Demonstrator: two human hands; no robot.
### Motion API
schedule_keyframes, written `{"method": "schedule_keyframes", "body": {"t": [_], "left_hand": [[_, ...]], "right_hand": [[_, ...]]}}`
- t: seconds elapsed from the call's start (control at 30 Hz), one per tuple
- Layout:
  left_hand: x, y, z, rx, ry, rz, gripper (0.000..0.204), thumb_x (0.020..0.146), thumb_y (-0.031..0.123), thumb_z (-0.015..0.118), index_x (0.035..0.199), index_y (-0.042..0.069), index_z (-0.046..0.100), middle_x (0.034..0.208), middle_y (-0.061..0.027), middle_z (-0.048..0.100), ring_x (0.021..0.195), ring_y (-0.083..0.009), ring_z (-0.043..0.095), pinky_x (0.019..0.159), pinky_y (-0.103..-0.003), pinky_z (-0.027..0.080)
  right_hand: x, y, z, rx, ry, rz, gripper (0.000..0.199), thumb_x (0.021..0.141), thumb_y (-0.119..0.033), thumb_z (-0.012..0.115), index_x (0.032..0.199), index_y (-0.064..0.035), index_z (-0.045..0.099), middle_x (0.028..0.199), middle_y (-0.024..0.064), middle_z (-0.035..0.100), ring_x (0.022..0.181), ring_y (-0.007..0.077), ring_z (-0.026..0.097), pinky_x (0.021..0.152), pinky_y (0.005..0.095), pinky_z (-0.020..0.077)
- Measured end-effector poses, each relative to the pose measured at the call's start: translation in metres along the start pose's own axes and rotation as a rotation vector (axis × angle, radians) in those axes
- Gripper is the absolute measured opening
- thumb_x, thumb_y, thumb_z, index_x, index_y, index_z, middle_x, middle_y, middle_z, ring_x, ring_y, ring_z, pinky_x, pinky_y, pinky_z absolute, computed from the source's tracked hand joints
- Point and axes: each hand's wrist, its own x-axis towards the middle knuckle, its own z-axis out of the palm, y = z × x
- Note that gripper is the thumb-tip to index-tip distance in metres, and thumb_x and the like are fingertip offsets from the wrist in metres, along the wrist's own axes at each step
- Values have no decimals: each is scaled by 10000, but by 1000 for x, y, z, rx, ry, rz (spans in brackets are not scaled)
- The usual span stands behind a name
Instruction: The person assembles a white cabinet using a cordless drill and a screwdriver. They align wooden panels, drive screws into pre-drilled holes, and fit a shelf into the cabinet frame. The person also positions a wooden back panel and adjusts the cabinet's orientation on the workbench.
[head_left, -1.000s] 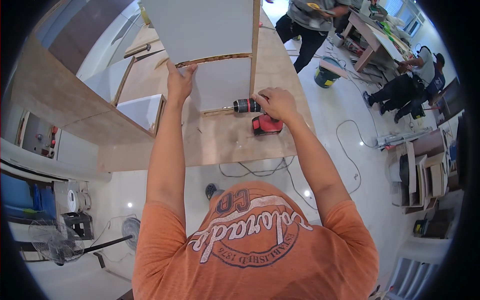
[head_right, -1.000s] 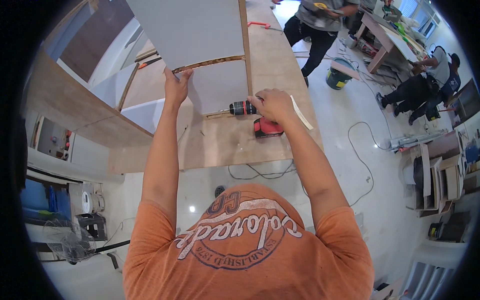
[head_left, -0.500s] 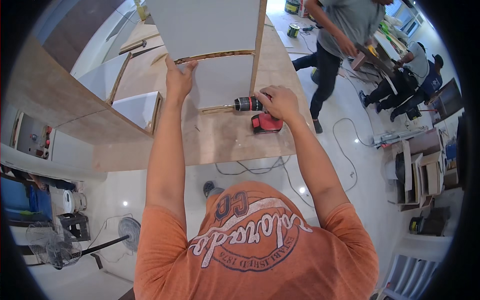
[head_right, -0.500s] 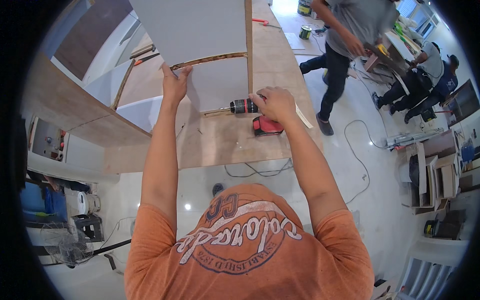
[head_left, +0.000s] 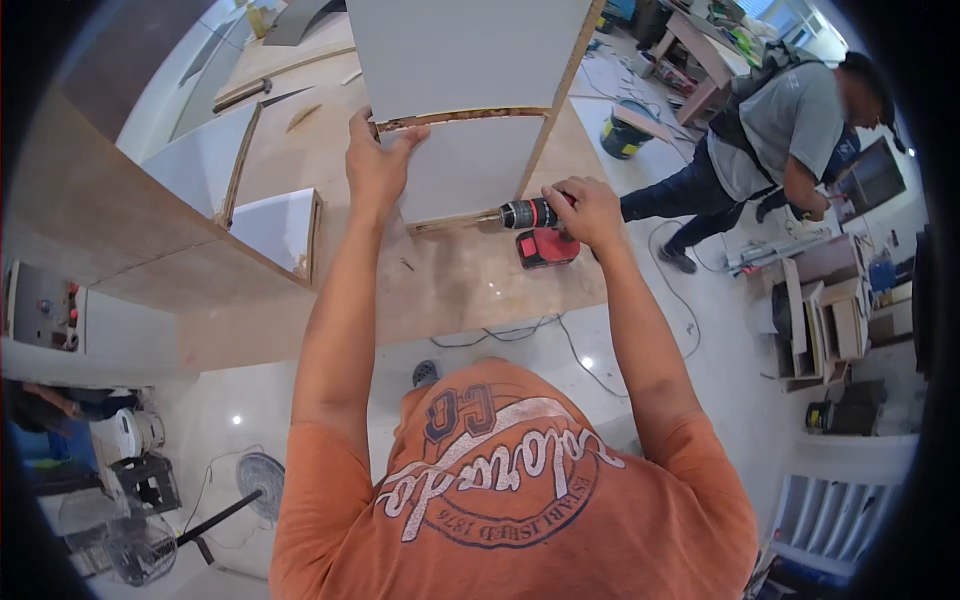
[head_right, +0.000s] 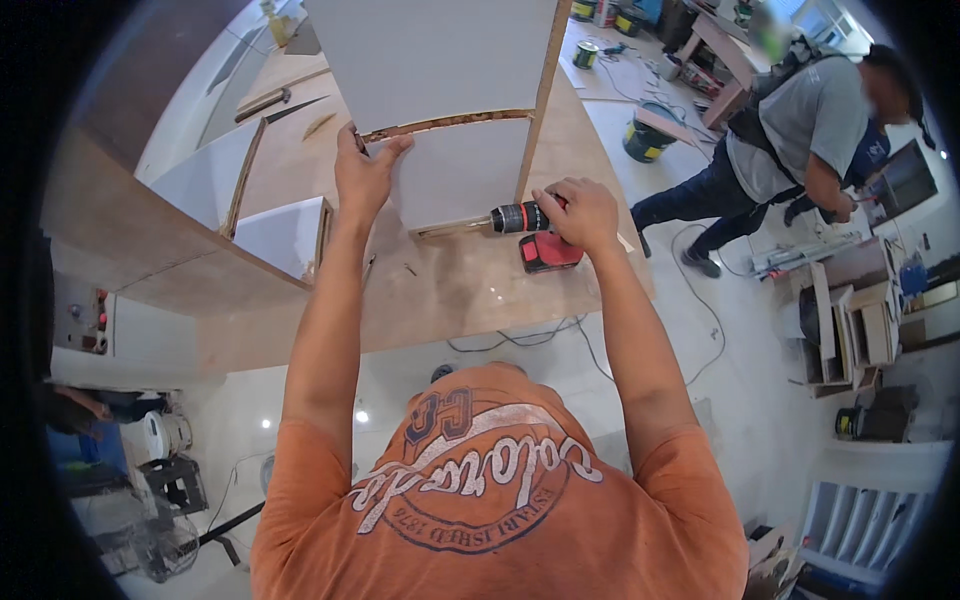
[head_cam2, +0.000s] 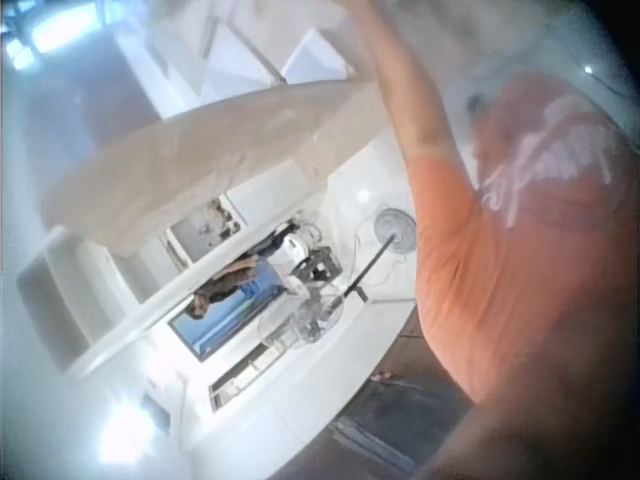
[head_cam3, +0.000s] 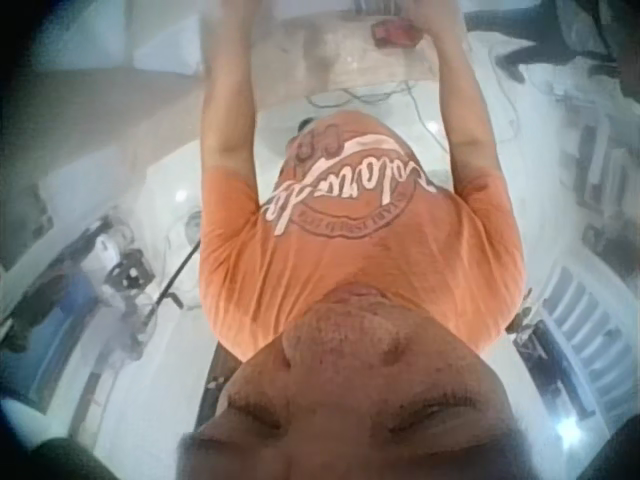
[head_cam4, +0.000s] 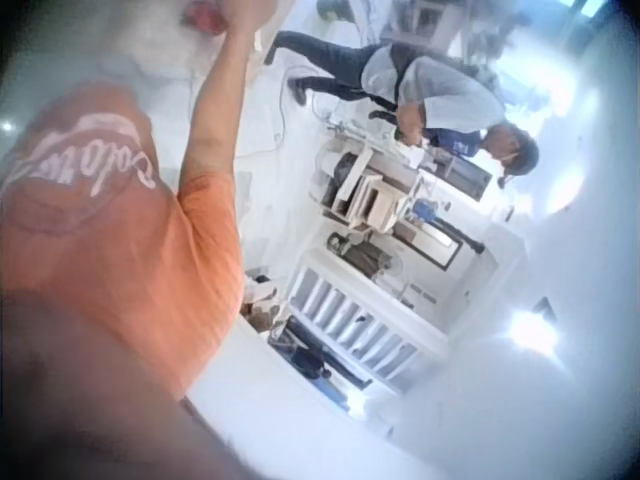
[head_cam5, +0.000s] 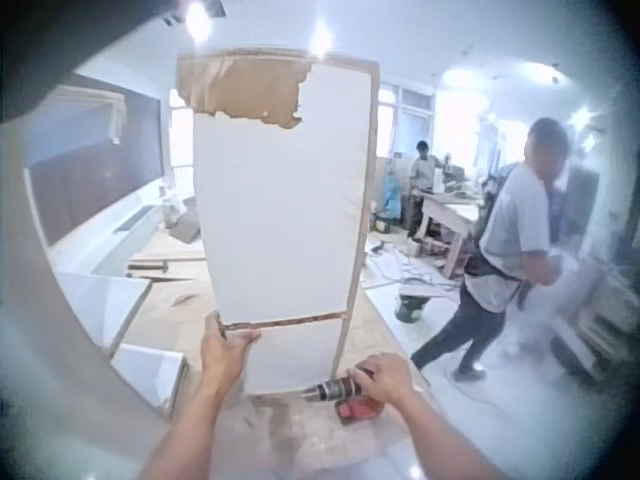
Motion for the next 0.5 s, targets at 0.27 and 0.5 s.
{"method": "schedule_keyframes", "body": {"t": [0.27, 0.5], "left_hand": [[-1, -8, -6, -89, -69, -26, 769, 810, 315, 832, 1373, -35, 443, 1089, -216, 719, 1010, -312, 701, 889, -387, 519], [2, -25, -7, -186, -97, 91, 570, 857, 235, 783, 1284, -38, 520, 977, -209, 722, 883, -338, 704, 798, -401, 526]], "right_hand": [[-4, -10, 5, -64, 56, 105, 328, 883, -417, 647, 795, -124, 766, 809, 23, 712, 817, 261, 640, 774, 401, 475], [-9, -12, 12, -72, 140, 93, 312, 891, -380, 643, 811, -104, 764, 836, 43, 723, 845, 276, 639, 825, 411, 462]]}}
